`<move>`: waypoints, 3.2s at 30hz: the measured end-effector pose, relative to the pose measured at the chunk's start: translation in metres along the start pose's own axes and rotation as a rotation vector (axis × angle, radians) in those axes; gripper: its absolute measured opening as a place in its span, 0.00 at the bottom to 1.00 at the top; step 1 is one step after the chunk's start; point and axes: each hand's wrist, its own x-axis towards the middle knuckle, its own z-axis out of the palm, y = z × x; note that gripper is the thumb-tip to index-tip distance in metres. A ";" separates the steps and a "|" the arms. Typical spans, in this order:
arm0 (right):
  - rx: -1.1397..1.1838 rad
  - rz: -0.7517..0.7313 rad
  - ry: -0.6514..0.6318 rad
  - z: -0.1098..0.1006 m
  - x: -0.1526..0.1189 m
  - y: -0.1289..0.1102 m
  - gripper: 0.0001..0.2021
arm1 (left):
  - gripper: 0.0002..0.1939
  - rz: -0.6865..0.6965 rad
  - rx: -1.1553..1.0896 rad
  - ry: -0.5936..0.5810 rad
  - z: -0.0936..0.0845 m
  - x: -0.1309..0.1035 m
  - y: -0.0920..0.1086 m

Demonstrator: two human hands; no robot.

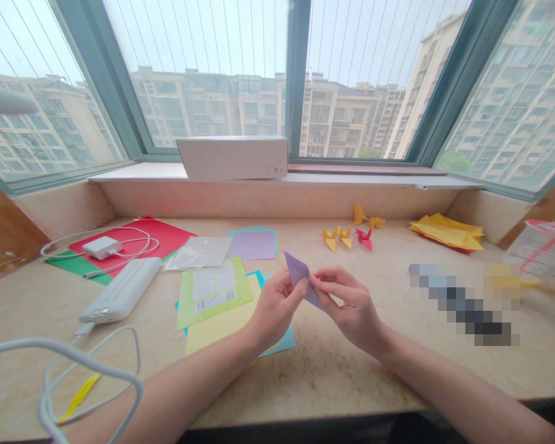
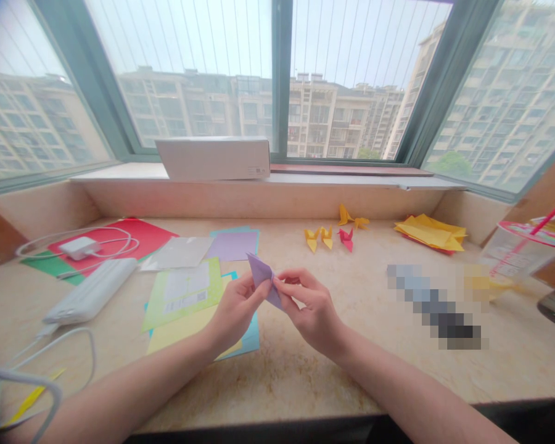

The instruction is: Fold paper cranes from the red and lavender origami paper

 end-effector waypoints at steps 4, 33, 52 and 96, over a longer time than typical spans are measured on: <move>-0.011 -0.017 -0.003 -0.001 0.000 -0.003 0.15 | 0.13 0.030 0.022 -0.010 0.000 -0.001 0.001; 0.368 0.513 -0.083 -0.008 0.008 0.002 0.12 | 0.13 -0.053 0.063 -0.168 -0.004 0.000 -0.006; 0.584 0.597 0.057 -0.010 0.014 0.008 0.12 | 0.17 -0.038 -0.139 -0.243 -0.002 -0.002 -0.005; 0.339 0.382 0.067 -0.001 0.003 -0.002 0.19 | 0.16 0.133 0.311 -0.208 -0.003 -0.001 -0.006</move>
